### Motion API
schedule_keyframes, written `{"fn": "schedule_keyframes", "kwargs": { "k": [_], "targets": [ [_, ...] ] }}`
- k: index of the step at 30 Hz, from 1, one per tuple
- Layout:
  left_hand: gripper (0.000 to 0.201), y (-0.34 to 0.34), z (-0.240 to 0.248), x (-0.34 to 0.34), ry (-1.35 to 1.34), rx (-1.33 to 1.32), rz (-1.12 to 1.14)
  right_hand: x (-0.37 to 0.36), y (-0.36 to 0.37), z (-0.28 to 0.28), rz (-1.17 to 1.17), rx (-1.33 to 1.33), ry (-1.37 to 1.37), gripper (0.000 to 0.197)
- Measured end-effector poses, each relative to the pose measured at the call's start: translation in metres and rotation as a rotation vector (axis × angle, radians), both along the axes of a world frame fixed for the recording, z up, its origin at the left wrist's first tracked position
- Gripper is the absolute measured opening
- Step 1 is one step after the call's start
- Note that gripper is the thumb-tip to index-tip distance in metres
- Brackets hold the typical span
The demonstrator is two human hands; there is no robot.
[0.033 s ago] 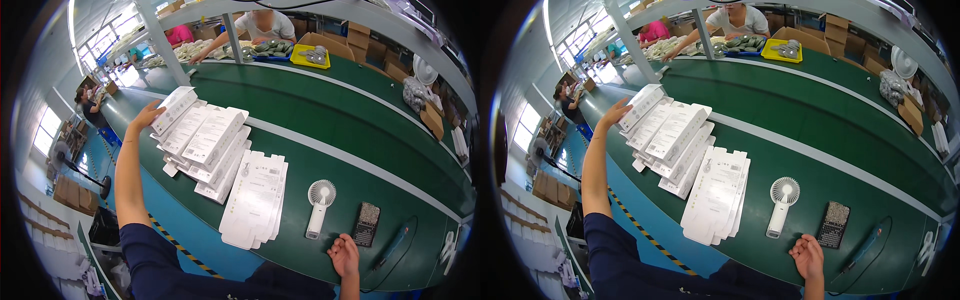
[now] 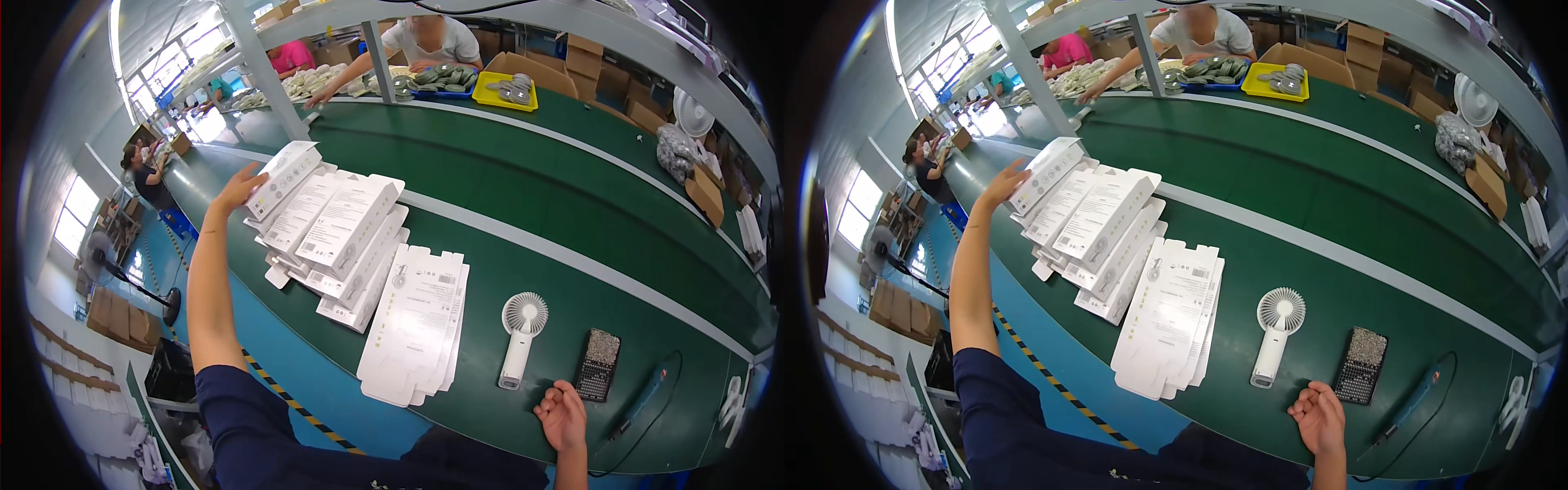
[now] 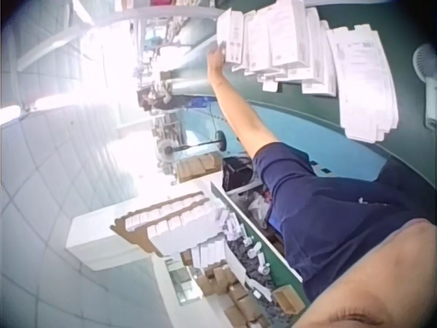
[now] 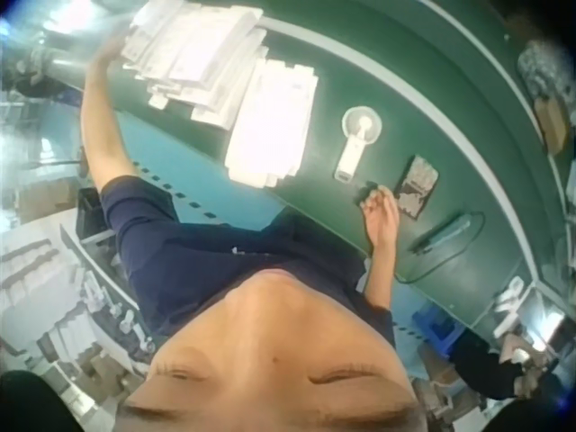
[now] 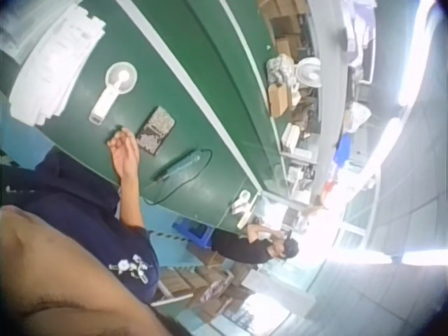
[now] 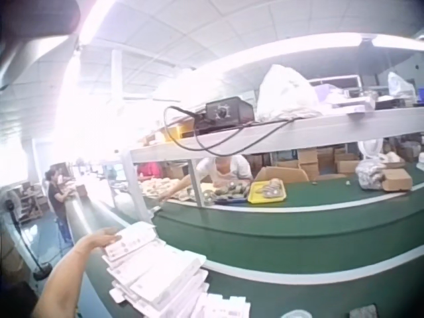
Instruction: Assembling and packing handheld fans on an electronics production line.
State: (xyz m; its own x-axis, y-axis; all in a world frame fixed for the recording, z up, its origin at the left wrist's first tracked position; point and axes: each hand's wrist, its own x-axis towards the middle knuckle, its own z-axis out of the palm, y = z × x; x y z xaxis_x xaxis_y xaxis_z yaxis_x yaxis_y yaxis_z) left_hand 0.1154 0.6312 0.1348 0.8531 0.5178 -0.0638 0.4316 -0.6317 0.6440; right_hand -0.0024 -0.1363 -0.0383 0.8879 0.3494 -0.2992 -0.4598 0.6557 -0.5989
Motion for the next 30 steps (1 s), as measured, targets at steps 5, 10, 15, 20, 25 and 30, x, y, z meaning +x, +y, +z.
{"fn": "schedule_keyframes", "kwargs": {
  "k": [5, 10, 15, 20, 25, 30],
  "targets": [
    [0.088, -0.032, 0.008, 0.0, -0.078, 0.054, 0.006, -0.001, -0.002, -0.001, -0.007, 0.038, 0.008, 0.026],
    [0.089, -0.046, 0.008, -0.01, -0.047, 0.061, 0.003, -0.004, -0.004, -0.001, 0.007, 0.031, -0.028, 0.026],
    [0.08, -0.048, -0.005, 0.008, -0.002, 0.216, -0.094, -0.008, -0.005, 0.006, -0.016, -0.038, -0.001, 0.026],
    [0.045, -0.041, 0.009, -0.006, -0.56, 0.515, -0.02, 0.002, 0.001, 0.004, 0.027, 0.028, -0.022, 0.026],
    [0.026, -0.331, -0.027, -0.072, -0.608, -0.124, -0.496, -0.026, -0.006, 0.021, -0.286, -0.503, -0.423, 0.017],
    [0.059, -0.492, -0.077, -0.118, -0.287, -0.223, -0.791, -0.027, -0.079, 0.047, -0.692, -1.602, -0.375, 0.028]
  ]
}}
